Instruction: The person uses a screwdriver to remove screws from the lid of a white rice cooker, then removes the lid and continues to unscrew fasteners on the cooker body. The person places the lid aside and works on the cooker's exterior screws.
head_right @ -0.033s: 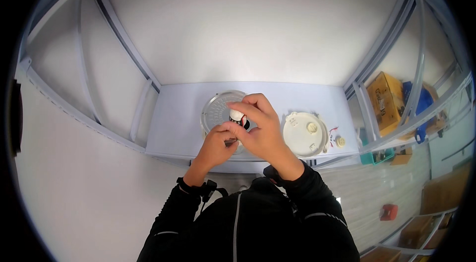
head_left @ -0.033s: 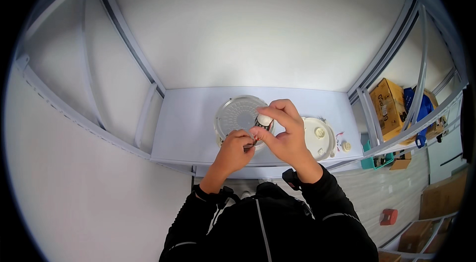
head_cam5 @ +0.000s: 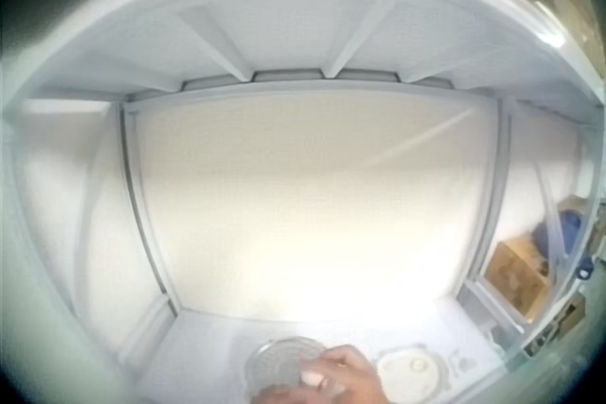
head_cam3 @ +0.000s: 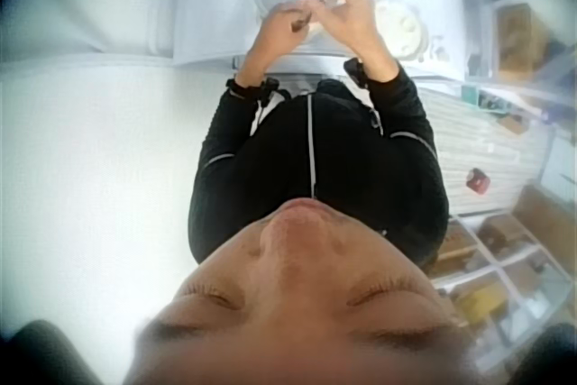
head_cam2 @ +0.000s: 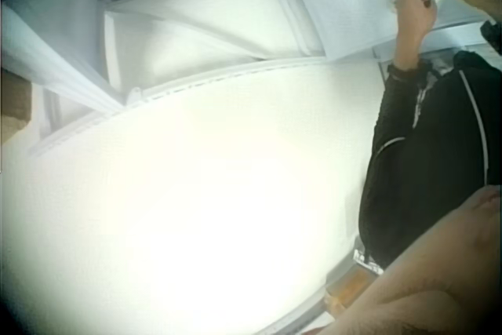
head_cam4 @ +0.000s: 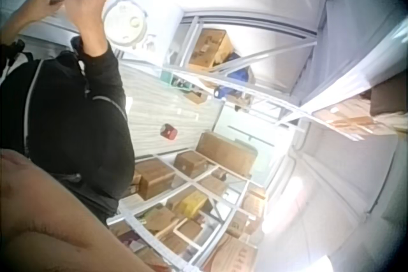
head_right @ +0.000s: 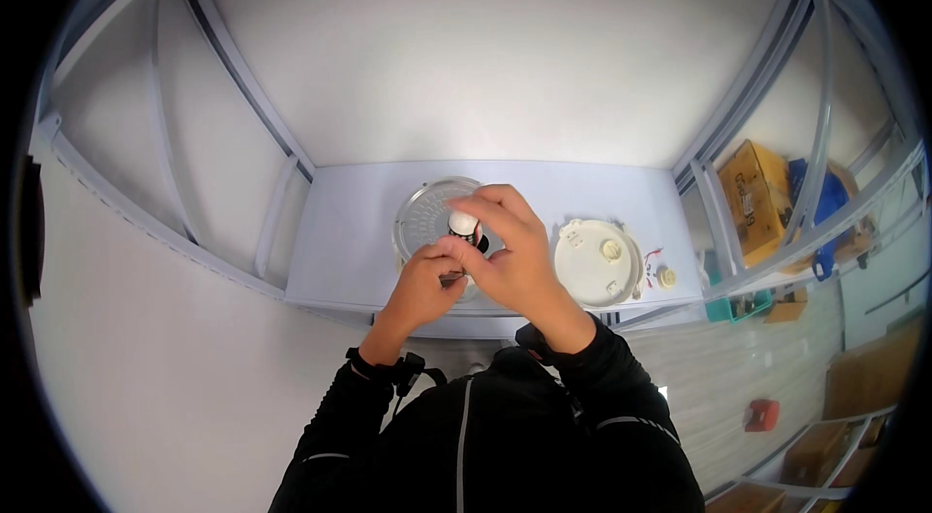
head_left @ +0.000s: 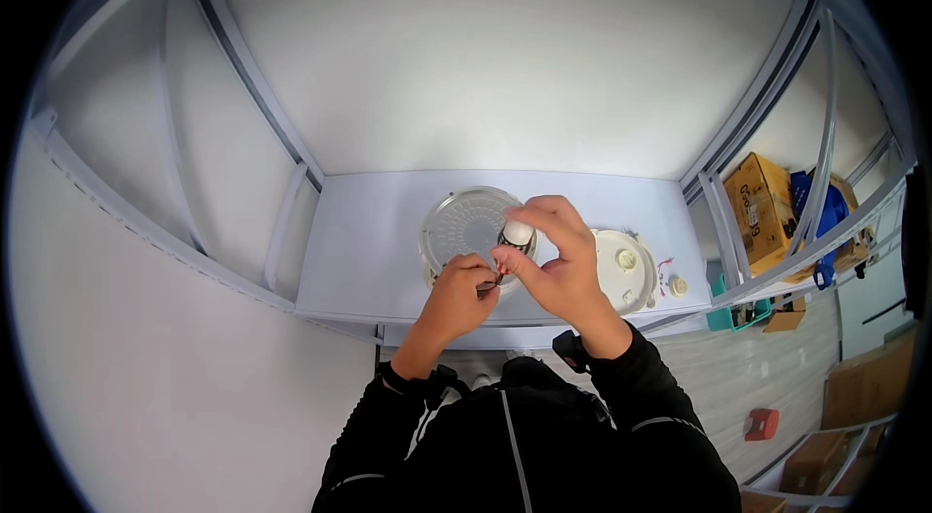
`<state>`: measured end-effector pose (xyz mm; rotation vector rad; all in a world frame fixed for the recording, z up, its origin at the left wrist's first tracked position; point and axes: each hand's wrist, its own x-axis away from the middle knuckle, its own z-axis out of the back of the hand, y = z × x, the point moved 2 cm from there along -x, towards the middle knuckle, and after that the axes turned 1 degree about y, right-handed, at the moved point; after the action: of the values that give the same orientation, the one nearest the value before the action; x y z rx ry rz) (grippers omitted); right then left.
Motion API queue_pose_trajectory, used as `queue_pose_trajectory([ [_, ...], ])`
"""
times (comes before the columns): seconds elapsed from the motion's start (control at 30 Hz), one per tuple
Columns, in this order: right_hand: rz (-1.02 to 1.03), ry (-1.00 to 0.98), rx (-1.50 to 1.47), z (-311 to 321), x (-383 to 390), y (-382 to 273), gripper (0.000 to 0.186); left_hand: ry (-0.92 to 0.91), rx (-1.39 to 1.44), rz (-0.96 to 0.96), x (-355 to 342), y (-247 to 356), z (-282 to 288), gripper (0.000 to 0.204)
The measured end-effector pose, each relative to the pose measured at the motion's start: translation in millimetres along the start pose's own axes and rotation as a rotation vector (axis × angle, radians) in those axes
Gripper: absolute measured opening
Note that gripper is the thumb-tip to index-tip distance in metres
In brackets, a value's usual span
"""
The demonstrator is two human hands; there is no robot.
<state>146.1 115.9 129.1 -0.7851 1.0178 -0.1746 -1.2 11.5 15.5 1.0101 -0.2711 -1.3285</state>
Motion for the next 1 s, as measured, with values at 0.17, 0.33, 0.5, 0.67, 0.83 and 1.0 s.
queue_pose_trajectory([
  [0.17,-0.001,-0.012,-0.103,-2.7,0.9,-0.2,0.041,0.011,0.026,-0.007,0.1,-2.3,-1.9,0.013],
  [0.33,0.067,-0.036,0.084,2.4,3.3,4.0,0.037,0.030,0.058,0.016,0.3,0.5,-2.4,0.013],
  [0.5,-0.015,-0.073,-0.115,2.6,1.9,4.3,0.038,-0.015,0.013,-0.008,-0.2,-0.3,-0.2,0.015],
  [0.67,0.117,-0.088,-0.033,1.0,-4.3,-2.6,0.046,0.024,0.060,0.055,0.2,4.2,0.2,0.014],
  [0.83,0.091,-0.041,-0.030,2.0,-6.8,-4.8,0.048,0.003,0.013,0.045,-1.6,7.3,2.8,0.015],
  [1.0,0.110,-0.105,-0.111,5.6,-5.1,-5.8,0.052,-0.012,-0.084,0.040,-3.8,14.9,5.3,0.015],
])
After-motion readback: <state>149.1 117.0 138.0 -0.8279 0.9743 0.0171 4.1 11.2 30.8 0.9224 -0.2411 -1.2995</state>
